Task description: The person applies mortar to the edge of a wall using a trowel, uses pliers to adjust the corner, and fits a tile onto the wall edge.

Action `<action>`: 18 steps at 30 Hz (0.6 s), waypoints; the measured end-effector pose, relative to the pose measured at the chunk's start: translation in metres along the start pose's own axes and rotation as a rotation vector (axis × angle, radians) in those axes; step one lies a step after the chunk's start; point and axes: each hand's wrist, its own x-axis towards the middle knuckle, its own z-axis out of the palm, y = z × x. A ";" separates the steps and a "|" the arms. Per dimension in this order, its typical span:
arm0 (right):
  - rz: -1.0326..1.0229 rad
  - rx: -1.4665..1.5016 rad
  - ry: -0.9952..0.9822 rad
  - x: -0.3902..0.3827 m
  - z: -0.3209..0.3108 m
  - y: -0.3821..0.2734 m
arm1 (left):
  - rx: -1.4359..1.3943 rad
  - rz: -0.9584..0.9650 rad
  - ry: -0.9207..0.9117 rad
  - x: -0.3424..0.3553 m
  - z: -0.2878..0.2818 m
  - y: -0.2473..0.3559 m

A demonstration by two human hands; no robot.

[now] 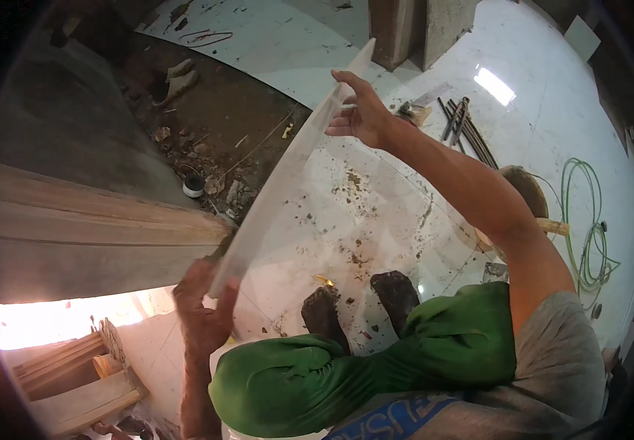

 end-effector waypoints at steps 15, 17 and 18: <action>-0.026 -0.457 -0.437 0.016 -0.011 0.037 | 0.707 0.061 0.879 0.076 -0.158 0.055; -0.279 -0.701 -0.281 0.016 -0.037 0.048 | 0.776 0.066 0.835 0.087 -0.161 0.061; -0.262 -0.941 -0.262 0.021 -0.034 0.050 | 0.839 0.063 0.807 0.087 -0.166 0.069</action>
